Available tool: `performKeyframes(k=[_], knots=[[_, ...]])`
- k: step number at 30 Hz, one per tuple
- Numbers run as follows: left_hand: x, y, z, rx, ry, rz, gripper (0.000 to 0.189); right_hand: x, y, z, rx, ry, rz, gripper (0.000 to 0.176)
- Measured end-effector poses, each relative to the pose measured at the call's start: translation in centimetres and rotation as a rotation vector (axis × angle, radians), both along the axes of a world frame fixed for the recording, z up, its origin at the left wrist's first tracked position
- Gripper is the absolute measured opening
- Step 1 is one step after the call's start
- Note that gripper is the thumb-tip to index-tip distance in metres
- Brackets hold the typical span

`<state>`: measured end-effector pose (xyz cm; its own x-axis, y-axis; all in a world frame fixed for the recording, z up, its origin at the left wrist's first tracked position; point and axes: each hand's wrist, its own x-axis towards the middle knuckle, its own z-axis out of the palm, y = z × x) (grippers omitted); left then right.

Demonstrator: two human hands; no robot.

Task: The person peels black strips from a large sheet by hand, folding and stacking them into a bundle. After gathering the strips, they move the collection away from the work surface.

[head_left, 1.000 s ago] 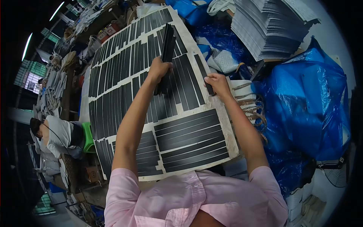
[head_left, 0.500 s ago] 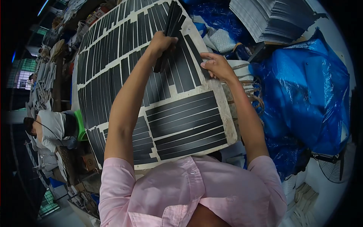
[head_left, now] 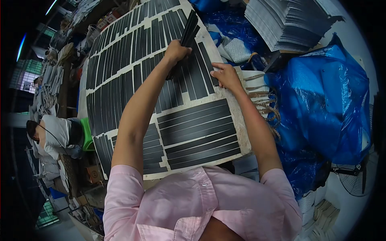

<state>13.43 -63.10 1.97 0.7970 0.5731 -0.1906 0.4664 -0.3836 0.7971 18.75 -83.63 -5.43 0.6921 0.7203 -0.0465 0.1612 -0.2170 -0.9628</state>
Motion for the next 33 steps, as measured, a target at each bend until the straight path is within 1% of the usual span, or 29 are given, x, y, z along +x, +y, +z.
performKeyframes(k=[2,3,5,6,8,9,11,12,14,15,17,18,20,21,23,24,26,27,29,30,31,33], knots=[[0.5,-0.4,-0.3,0.125,0.071,-0.022,0.026,0.0,-0.1,0.0,-0.004,-0.021,0.018,0.041],[0.7,-0.7,-0.4,0.125,0.068,-0.021,0.026,0.0,-0.1,0.2,-0.004,-0.024,0.019,0.041],[1.1,-1.2,-0.4,0.253,0.061,-0.099,0.03,-0.1,-0.2,0.3,-0.046,-0.013,0.015,0.038],[1.5,-1.2,-1.0,0.255,0.06,-0.099,0.03,-0.2,-0.2,0.4,-0.045,-0.015,0.015,0.038],[2.5,-0.8,-2.6,0.379,-0.027,-0.165,0.033,-0.3,-0.2,0.5,-0.037,-0.039,-0.002,0.036],[2.7,-0.9,-2.8,0.381,-0.027,-0.167,0.033,-0.5,-0.1,0.7,-0.035,-0.038,-0.004,0.036],[2.9,-1.2,-3.3,0.515,-0.02,-0.287,0.029,-0.7,-0.1,1.1,-0.12,-0.09,-0.019,0.035],[2.8,-1.5,-3.4,0.511,-0.018,-0.291,0.029,-0.6,0.0,0.4,-0.124,-0.087,-0.022,0.035],[2.5,-2.2,-3.8,0.717,0.009,-0.349,0.023,-0.5,0.2,-1.6,-0.052,-0.701,-0.091,0.035],[2.5,-2.4,-3.8,0.71,0.012,-0.353,0.023,-0.8,0.0,-1.1,-0.059,-0.696,-0.091,0.035],[2.6,-2.9,-3.7,0.761,0.054,-0.348,0.02,-1.5,-0.7,1.0,-0.291,-0.588,-0.001,0.039],[2.6,-3.0,-3.8,0.753,0.057,-0.348,0.02,-1.7,-1.0,0.7,-0.297,-0.585,0.003,0.039],[2.6,-2.9,-3.9,0.754,0.069,-0.364,0.019,-1.7,-1.9,-0.3,-0.251,-0.926,-0.015,0.037],[2.5,-2.9,-4.1,0.749,0.072,-0.362,0.019,-1.8,-2.2,-1.3,-0.254,-0.925,-0.009,0.037],[2.7,-2.6,-4.2,0.705,0.055,-0.344,0.021,-1.7,-2.7,-2.9,-0.047,-0.621,0.059,0.035],[2.7,-2.4,-4.1,0.707,0.055,-0.348,0.021,-1.5,-3.1,-2.7,-0.046,-0.62,0.056,0.035],[2.5,-2.1,-4.1,0.628,-0.04,-0.29,0.022,-1.1,-4.2,-2.4,0.042,-0.47,0.149,0.032],[2.1,-2.5,-3.4,0.625,-0.036,-0.296,0.022,-1.0,-4.3,-2.1,0.04,-0.464,0.145,0.032],[1.5,-3.5,-0.9,0.153,-0.014,-0.11,0.024,0.1,-4.3,-0.8,0.103,-0.463,0.003,0.031],[1.5,-3.6,-0.7,-0.02,-0.097,-0.094,0.027,0.2,-3.5,0.1,0.183,-0.514,-0.077,0.032],[1.6,-4.2,-0.3,-0.023,-0.095,-0.1,0.027,0.1,-2.6,1.1,0.179,-0.512,-0.083,0.032],[1.9,-5.6,0.4,-0.58,-0.348,0.063,0.028,-0.6,-0.8,2.9,0.324,0.175,0.006,0.031]])
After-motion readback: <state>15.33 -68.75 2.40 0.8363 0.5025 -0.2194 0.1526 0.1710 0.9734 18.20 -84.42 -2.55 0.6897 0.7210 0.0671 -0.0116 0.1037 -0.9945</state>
